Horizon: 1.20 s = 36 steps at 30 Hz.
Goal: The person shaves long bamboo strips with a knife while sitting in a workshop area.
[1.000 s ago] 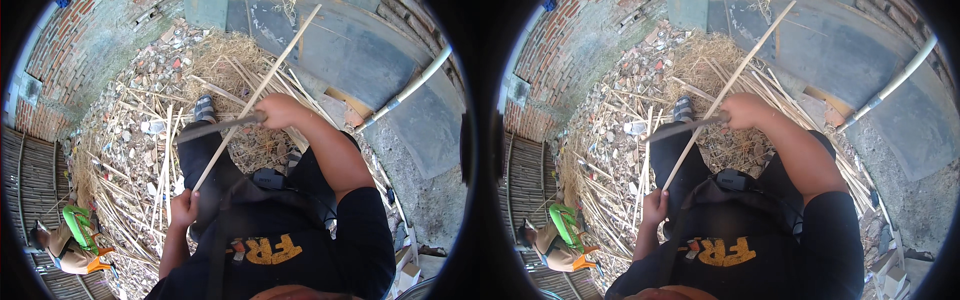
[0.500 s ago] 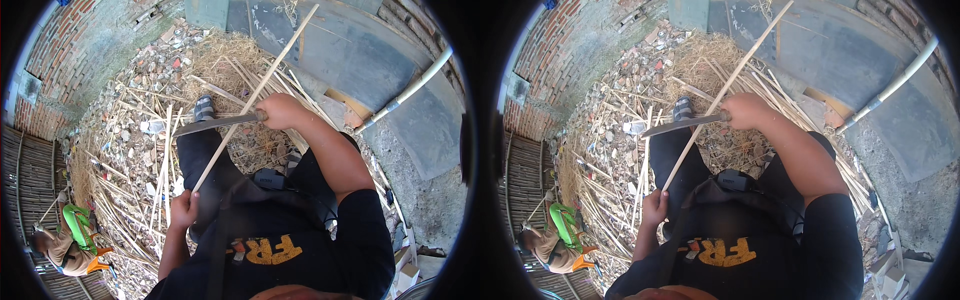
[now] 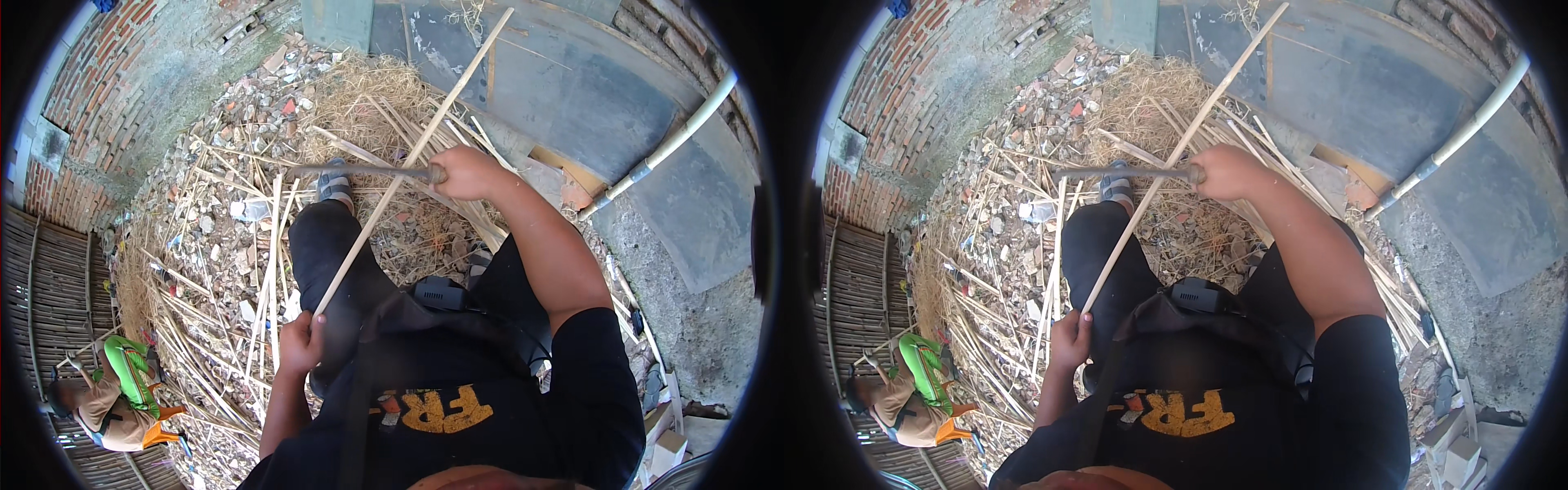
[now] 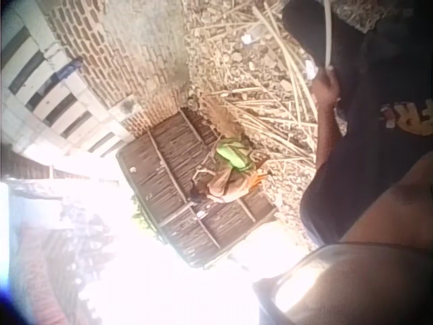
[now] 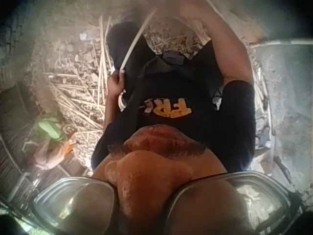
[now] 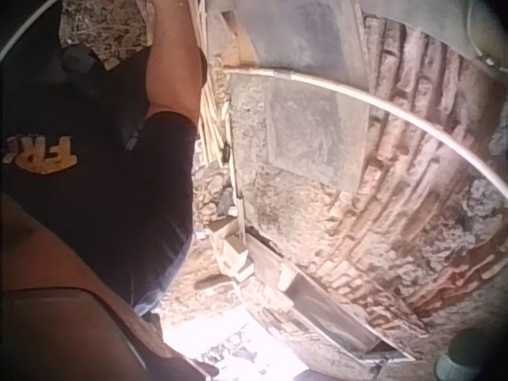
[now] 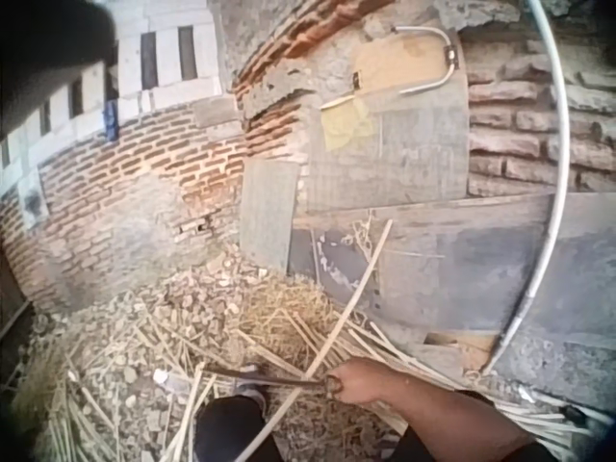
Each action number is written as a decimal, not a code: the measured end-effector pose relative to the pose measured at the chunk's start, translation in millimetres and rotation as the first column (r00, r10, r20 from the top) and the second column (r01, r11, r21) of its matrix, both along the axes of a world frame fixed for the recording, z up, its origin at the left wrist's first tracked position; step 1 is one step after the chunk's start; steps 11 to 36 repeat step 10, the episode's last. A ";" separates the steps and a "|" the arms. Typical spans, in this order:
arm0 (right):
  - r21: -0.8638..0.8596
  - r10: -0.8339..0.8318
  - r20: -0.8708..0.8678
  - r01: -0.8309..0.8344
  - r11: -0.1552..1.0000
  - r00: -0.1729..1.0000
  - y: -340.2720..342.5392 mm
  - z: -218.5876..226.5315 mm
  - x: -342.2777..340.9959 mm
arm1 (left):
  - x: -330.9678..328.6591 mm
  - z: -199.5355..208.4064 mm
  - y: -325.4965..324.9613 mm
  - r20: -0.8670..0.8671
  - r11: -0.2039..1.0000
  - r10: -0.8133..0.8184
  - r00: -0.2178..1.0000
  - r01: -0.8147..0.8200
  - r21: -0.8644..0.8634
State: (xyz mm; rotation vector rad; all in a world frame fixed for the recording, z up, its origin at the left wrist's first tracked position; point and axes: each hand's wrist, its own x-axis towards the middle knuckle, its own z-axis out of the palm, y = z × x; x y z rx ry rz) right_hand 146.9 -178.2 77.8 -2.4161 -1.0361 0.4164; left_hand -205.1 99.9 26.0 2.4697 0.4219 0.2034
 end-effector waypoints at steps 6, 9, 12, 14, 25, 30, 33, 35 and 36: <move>-0.099 0.103 0.116 -0.092 0.991 0.988 8.8 7.2 -15.9 | 0.4 1.9 -2.5 0.007 1.000 0.010 1.000 -0.010 -0.006; -0.037 0.032 -0.041 -0.034 0.999 0.999 1.5 -0.3 4.3 | 2.4 2.6 -4.2 0.008 1.000 0.014 1.000 -0.014 -0.018; -0.026 -0.008 -0.037 0.007 1.000 0.999 -0.2 2.0 8.5 | 3.2 2.4 -3.9 0.010 1.000 0.014 1.000 -0.014 -0.019; -0.026 -0.008 -0.037 0.007 1.000 0.999 -0.2 2.0 8.5 | 3.2 2.4 -3.9 0.010 1.000 0.014 1.000 -0.014 -0.019; -0.026 -0.008 -0.037 0.007 1.000 0.999 -0.2 2.0 8.5 | 3.2 2.4 -3.9 0.010 1.000 0.014 1.000 -0.014 -0.019; -0.026 -0.008 -0.037 0.007 1.000 0.999 -0.2 2.0 8.5 | 3.2 2.4 -3.9 0.010 1.000 0.014 1.000 -0.014 -0.019; -0.026 -0.008 -0.037 0.007 1.000 0.999 -0.2 2.0 8.5 | 3.2 2.4 -3.9 0.010 1.000 0.014 1.000 -0.014 -0.019; -0.026 -0.008 -0.037 0.007 1.000 0.999 -0.2 2.0 8.5 | 3.2 2.4 -3.9 0.010 1.000 0.014 1.000 -0.014 -0.019; -0.026 -0.008 -0.037 0.007 1.000 0.999 -0.2 2.0 8.5 | 3.2 2.4 -3.9 0.010 1.000 0.014 1.000 -0.014 -0.019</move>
